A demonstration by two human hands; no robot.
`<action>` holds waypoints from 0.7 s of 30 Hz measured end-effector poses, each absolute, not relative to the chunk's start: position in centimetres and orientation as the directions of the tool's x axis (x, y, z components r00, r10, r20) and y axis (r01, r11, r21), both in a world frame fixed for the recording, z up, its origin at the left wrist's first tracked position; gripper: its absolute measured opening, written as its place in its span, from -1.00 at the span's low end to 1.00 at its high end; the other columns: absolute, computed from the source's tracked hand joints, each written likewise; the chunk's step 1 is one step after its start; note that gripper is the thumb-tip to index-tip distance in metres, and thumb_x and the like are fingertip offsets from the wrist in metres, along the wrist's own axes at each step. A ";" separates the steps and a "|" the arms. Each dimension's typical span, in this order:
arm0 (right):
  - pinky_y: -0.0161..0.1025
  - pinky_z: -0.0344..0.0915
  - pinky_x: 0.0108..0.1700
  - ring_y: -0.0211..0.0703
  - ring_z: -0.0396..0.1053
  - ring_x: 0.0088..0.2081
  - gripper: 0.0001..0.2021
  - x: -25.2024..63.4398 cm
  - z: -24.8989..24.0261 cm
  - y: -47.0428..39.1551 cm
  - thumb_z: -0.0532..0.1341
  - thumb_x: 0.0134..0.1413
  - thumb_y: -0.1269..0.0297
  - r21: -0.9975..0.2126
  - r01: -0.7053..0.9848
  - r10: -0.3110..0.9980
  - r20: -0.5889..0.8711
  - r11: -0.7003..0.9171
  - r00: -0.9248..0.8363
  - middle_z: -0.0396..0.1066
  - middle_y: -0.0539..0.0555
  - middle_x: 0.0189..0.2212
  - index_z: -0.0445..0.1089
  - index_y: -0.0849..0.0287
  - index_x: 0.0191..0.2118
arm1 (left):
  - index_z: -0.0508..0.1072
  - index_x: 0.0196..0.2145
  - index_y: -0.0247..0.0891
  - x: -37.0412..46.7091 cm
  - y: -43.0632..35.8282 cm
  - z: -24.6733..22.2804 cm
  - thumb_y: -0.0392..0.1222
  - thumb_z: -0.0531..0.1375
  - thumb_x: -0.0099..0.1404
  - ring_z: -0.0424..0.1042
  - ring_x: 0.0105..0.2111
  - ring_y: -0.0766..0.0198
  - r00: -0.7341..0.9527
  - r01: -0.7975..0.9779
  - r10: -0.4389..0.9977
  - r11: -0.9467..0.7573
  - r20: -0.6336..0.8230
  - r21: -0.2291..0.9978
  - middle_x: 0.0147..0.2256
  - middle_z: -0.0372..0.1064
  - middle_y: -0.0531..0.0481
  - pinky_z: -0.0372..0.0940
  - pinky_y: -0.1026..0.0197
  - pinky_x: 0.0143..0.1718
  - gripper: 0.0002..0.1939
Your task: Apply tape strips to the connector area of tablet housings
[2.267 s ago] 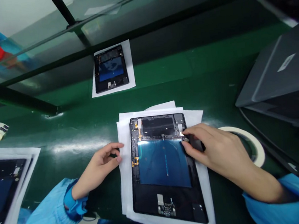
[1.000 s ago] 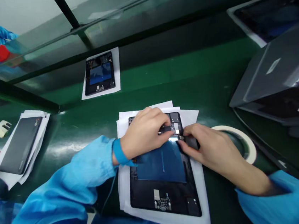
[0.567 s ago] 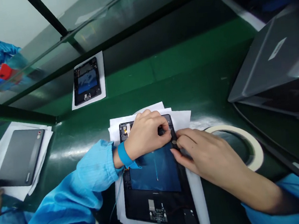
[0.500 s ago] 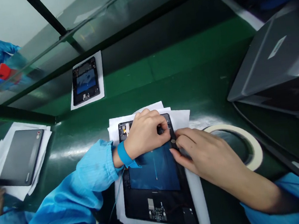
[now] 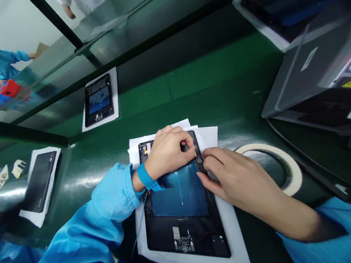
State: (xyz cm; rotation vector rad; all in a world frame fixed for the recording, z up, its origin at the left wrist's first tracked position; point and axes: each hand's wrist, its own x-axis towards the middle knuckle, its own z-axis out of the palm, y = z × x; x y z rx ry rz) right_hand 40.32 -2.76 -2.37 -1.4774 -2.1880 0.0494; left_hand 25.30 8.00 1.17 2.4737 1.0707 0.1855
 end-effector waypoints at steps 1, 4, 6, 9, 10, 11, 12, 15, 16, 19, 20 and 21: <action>-0.18 0.18 -0.36 -0.11 0.32 -0.34 -0.88 40.3 -2.4 -2.8 0.08 0.18 0.33 -0.298 0.861 0.880 0.375 0.411 -0.291 0.36 0.15 -0.30 0.26 0.19 -0.38 | 0.43 -0.51 -0.24 25.4 8.0 1.1 -0.33 0.19 0.11 0.24 -0.35 0.24 0.690 0.664 0.722 -0.610 -0.042 0.432 -0.44 0.36 0.07 0.07 0.17 -0.29 -0.93; -0.18 0.18 -0.35 -0.10 0.33 -0.33 -0.88 40.3 -2.4 -2.8 0.09 0.18 0.33 -0.298 0.862 0.881 0.374 0.411 -0.291 0.36 0.16 -0.29 0.26 0.19 -0.38 | 0.42 -0.51 -0.24 25.7 8.0 0.7 -0.32 0.19 0.09 0.25 -0.34 0.22 0.675 0.679 0.737 -0.607 -0.027 0.413 -0.44 0.36 0.06 0.09 0.16 -0.29 -0.94; -0.17 0.18 -0.35 -0.10 0.34 -0.32 -0.88 40.4 -2.4 -2.8 0.09 0.18 0.32 -0.300 0.860 0.881 0.373 0.412 -0.292 0.36 0.17 -0.28 0.26 0.19 -0.38 | 0.41 -0.51 -0.24 25.7 8.1 0.8 -0.33 0.19 0.10 0.25 -0.33 0.22 0.673 0.680 0.739 -0.603 -0.029 0.418 -0.44 0.36 0.05 0.12 0.14 -0.25 -0.93; -0.18 0.19 -0.36 -0.09 0.34 -0.31 -0.88 40.4 -2.3 -2.8 0.09 0.18 0.32 -0.299 0.861 0.880 0.378 0.411 -0.289 0.37 0.17 -0.27 0.26 0.19 -0.38 | 0.44 -0.40 -0.24 23.9 7.7 1.7 -0.30 0.19 0.19 0.31 -0.24 0.21 0.710 0.584 0.704 -0.574 -0.018 0.573 -0.34 0.39 0.01 0.19 0.10 -0.12 -0.96; -0.18 0.19 -0.36 -0.09 0.35 -0.31 -0.88 40.4 -2.3 -2.8 0.09 0.18 0.32 -0.298 0.862 0.880 0.379 0.410 -0.287 0.37 0.17 -0.27 0.26 0.19 -0.39 | 0.45 -0.32 -0.23 22.7 7.3 2.3 -0.27 0.19 0.22 0.33 -0.16 0.19 0.696 0.549 0.718 -0.524 -0.009 0.651 -0.25 0.40 -0.01 0.20 0.09 -0.05 -0.95; -0.18 0.19 -0.35 -0.09 0.35 -0.31 -0.87 40.4 -2.2 -2.8 0.10 0.17 0.32 -0.299 0.863 0.881 0.378 0.407 -0.285 0.37 0.17 -0.27 0.26 0.19 -0.39 | 0.46 -0.23 -0.22 21.1 6.8 2.9 -0.23 0.21 0.24 0.33 -0.08 0.18 0.653 0.520 0.757 -0.442 -0.007 0.731 -0.15 0.38 -0.05 0.21 0.08 0.01 -0.88; -0.18 0.20 -0.35 -0.10 0.35 -0.31 -0.87 40.4 -2.2 -2.8 0.10 0.17 0.32 -0.299 0.864 0.882 0.376 0.406 -0.284 0.37 0.16 -0.27 0.25 0.18 -0.40 | 0.45 -0.16 -0.19 19.4 6.1 3.6 -0.19 0.23 0.25 0.30 0.00 0.15 0.567 0.527 0.823 -0.329 -0.036 0.784 -0.06 0.34 -0.06 0.20 0.08 0.06 -0.81; -0.19 0.22 -0.33 -0.11 0.35 -0.32 -0.86 40.4 -2.2 -2.8 0.09 0.18 0.32 -0.302 0.859 0.877 0.387 0.413 -0.286 0.38 0.16 -0.26 0.26 0.18 -0.41 | 0.39 -0.02 -0.10 13.8 4.1 5.7 -0.07 0.19 0.32 0.24 0.12 0.11 0.239 0.517 0.914 0.166 -0.328 0.840 0.10 0.25 -0.04 0.19 0.07 0.12 -0.71; -0.19 0.22 -0.32 -0.12 0.35 -0.32 -0.85 40.4 -2.3 -2.8 0.08 0.19 0.32 -0.301 0.858 0.873 0.396 0.417 -0.285 0.38 0.16 -0.25 0.26 0.19 -0.40 | 0.37 0.02 -0.10 12.1 3.4 6.1 -0.03 0.18 0.33 0.22 0.14 0.07 0.169 0.501 0.884 0.304 -0.436 0.810 0.13 0.23 -0.05 0.20 0.05 0.12 -0.68; -0.19 0.24 -0.31 -0.13 0.35 -0.33 -0.83 40.5 -2.5 -3.0 0.06 0.21 0.28 -0.285 0.860 0.865 0.410 0.424 -0.290 0.40 0.16 -0.24 0.28 0.21 -0.38 | 0.33 0.05 -0.14 8.9 2.0 6.6 0.05 0.20 0.29 0.27 0.10 0.03 0.074 0.542 0.837 0.422 -0.542 0.726 0.15 0.22 -0.09 0.22 0.01 0.11 -0.57; -0.19 0.23 -0.31 -0.13 0.35 -0.34 -0.82 40.6 -2.6 -3.1 0.06 0.22 0.26 -0.277 0.863 0.865 0.407 0.423 -0.293 0.40 0.16 -0.24 0.28 0.21 -0.37 | 0.32 0.07 -0.15 8.4 1.9 6.4 0.05 0.21 0.28 0.30 0.07 0.05 0.083 0.574 0.839 0.401 -0.538 0.714 0.14 0.24 -0.10 0.22 0.01 0.10 -0.54; -0.19 0.22 -0.32 -0.13 0.35 -0.34 -0.81 40.6 -2.7 -3.2 0.06 0.23 0.24 -0.270 0.865 0.867 0.400 0.422 -0.298 0.41 0.14 -0.25 0.29 0.21 -0.35 | 0.29 0.09 -0.16 8.1 2.1 6.2 0.05 0.21 0.27 0.34 0.03 0.08 0.119 0.605 0.835 0.368 -0.537 0.706 0.12 0.26 -0.11 0.23 0.01 0.09 -0.51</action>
